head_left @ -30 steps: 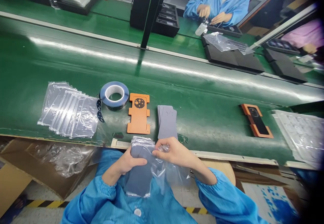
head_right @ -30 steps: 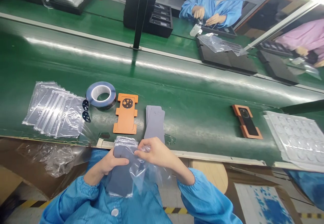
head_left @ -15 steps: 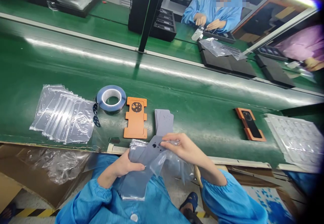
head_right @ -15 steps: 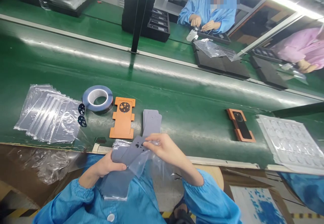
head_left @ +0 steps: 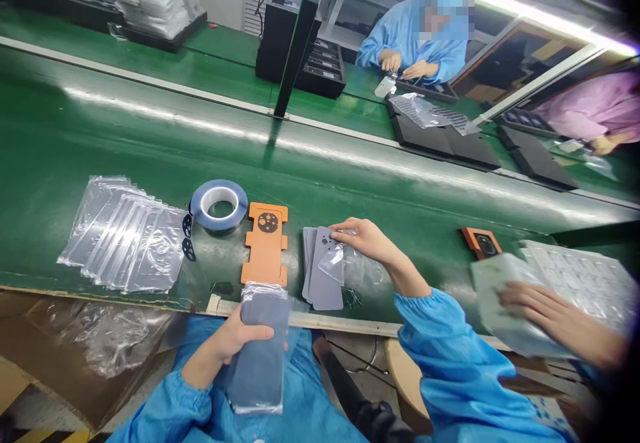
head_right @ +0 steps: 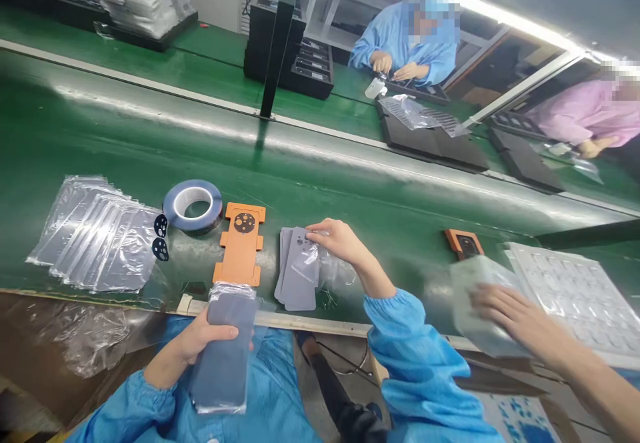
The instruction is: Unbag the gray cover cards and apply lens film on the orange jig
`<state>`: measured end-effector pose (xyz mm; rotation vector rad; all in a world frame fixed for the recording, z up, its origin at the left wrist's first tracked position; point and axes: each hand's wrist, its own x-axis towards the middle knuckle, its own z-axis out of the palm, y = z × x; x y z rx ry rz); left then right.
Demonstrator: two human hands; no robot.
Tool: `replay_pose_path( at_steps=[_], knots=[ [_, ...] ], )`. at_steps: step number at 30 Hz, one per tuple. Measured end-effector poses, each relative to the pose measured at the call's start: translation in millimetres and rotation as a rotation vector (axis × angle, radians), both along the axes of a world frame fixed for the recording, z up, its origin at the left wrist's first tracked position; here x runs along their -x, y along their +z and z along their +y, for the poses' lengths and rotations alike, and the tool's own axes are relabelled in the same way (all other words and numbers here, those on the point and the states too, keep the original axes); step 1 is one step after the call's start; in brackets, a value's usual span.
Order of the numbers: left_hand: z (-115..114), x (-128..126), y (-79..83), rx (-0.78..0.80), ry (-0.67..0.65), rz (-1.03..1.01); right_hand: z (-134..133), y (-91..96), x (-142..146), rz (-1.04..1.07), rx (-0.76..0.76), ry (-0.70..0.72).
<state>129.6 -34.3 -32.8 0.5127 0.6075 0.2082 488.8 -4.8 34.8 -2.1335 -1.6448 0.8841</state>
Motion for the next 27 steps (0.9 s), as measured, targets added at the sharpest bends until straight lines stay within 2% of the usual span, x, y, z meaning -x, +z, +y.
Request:
replay_pose_path(
  at_steps=[3, 6, 9, 12, 14, 18, 20, 23, 27],
  knots=[
    [0, -2, 2.6, 0.028, 0.034, 0.023, -6, -3.4, -1, -0.104, -0.09, 0.0],
    [1, -4, 4.7, 0.039, 0.049, 0.028, -25, 8.7, -2, -0.131, -0.124, -0.017],
    [1, -6, 5.8, 0.032, 0.039, 0.008, -49, 30.5, 10, -0.082, -0.04, -0.091],
    [0, -9, 6.5, 0.024, 0.013, -0.023, -69, 45.0, 46, 0.051, 0.042, -0.112],
    [0, -10, 6.8, 0.017, -0.009, -0.035, -77, 43.5, 80, 0.162, 0.094, -0.07],
    [-1, -11, 6.1, -0.048, 0.013, 0.012, -83, 22.9, 132, 0.265, 0.16, -0.016],
    [-2, -9, 5.7, -0.043, 0.027, 0.048, -85, 15.3, 136, 0.306, 0.105, -0.03],
    [-3, -6, 6.0, 0.013, -0.002, 0.022, -87, 14.2, 122, 0.438, 0.017, -0.087],
    [-3, -4, 7.1, -0.003, 0.001, -0.011, -85, 15.5, 114, 0.498, 0.013, -0.156]
  ],
)
